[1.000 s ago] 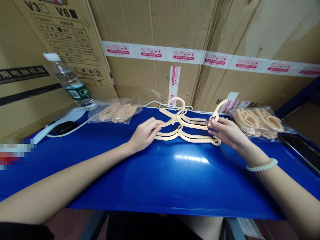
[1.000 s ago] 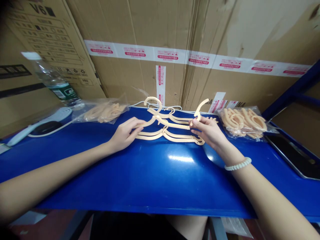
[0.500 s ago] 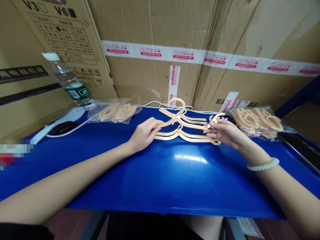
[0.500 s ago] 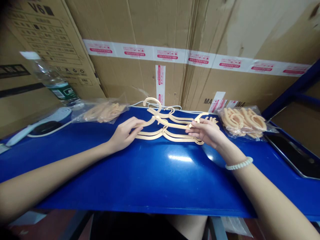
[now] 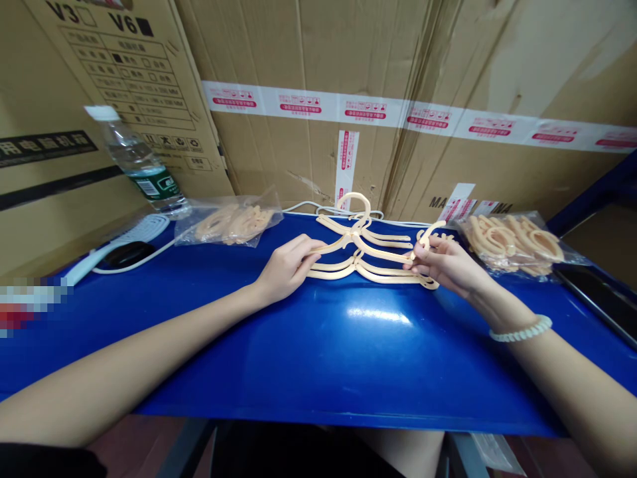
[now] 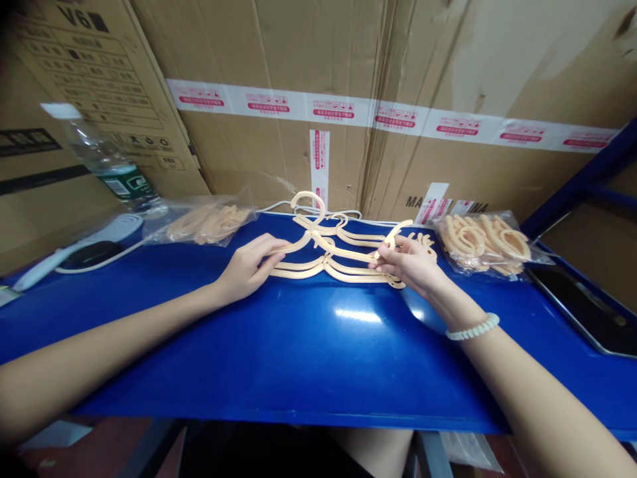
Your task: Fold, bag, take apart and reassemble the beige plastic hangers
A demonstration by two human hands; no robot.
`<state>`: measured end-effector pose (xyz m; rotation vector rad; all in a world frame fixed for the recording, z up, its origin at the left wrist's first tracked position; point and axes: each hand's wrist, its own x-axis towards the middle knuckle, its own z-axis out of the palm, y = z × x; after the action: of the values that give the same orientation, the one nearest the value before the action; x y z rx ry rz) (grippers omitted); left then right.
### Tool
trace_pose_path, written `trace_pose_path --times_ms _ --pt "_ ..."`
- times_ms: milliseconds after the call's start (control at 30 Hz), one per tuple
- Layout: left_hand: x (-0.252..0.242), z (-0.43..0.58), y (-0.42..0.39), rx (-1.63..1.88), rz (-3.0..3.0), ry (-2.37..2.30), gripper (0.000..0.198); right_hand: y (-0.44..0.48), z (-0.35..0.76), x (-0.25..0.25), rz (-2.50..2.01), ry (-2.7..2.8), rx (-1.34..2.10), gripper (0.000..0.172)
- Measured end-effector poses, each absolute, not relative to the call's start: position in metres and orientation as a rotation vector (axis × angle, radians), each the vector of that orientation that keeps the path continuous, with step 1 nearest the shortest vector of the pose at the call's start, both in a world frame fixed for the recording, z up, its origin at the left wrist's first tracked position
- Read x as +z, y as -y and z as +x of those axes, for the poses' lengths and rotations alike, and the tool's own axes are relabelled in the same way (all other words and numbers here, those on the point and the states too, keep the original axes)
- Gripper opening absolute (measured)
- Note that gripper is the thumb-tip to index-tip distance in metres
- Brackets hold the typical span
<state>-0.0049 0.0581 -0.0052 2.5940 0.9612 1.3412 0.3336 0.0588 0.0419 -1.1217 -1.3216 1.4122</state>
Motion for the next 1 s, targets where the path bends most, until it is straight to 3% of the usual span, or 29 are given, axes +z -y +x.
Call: trace_pose_path --times_ms 567,1000 --pt "-0.008 -0.006 -0.06 1.351 2.607 -0.951 0.018 -0.06 0.332 0.039 -1.162 1.359 1.345 0.05" --pt "-0.007 -0.005 -0.059 1.333 2.563 -0.967 0.017 -0.057 0.323 0.032 -1.085 1.485 0.947 0.043"
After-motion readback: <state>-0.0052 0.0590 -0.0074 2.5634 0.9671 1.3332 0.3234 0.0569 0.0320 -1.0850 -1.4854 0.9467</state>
